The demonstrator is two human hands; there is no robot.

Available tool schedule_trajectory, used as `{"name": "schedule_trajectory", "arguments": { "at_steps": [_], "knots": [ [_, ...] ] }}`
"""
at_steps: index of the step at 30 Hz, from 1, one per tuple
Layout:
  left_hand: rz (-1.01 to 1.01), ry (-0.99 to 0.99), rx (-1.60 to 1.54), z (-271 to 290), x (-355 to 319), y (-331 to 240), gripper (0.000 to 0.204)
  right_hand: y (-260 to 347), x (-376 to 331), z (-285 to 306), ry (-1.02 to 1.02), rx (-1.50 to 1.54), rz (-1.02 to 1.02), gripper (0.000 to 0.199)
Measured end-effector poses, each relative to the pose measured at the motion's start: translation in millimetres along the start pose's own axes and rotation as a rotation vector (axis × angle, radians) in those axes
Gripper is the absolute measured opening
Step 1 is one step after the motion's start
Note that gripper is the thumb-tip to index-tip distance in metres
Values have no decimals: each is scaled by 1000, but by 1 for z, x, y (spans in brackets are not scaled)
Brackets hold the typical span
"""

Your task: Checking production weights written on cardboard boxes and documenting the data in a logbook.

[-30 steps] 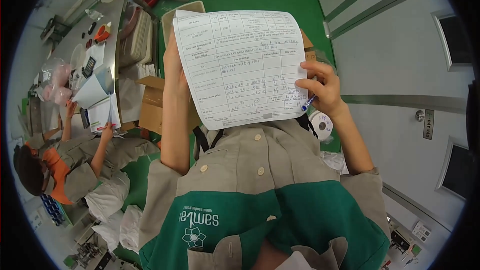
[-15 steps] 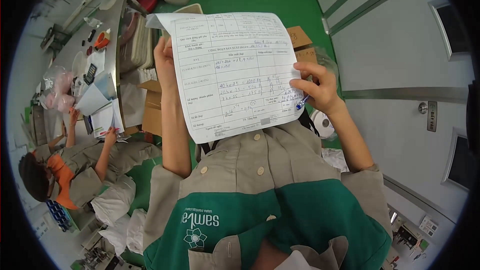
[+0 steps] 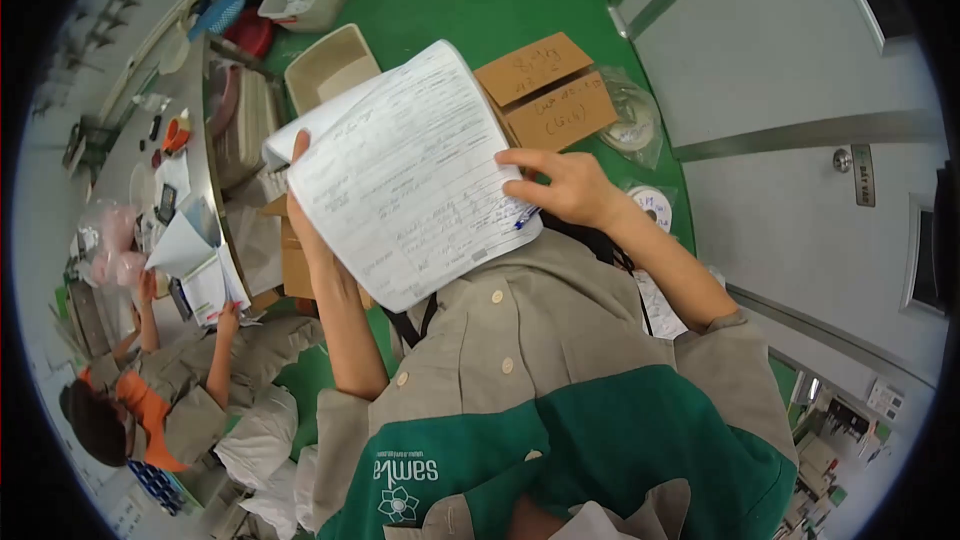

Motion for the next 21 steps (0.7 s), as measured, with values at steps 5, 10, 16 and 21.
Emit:
{"name": "schedule_trajectory", "arguments": {
  "at_steps": [5,10,16,21],
  "knots": [
    [23,-54,151,32,-24,22,47,-5,-25,-24,69,-28,-60,18],
    [73,-98,262,32,-26,68,43,-52,-28,-53,284,32,-152,18],
    [252,-73,401,48,-59,131,28,-90,-49,-62,319,196,-431,31],
    [352,-60,390,27,-90,194,30,-169,-77,-90,242,474,-1253,62]
  ]
}}
Point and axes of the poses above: each hand's wrist, its own x-axis towards the middle knuckle, its own z-axis out of the back of the hand, y = z × x, the point moved 5 cm from there along x, towards the middle knuckle, and after that the axes turned 14 degrees about -z, right-handed, at the moved point
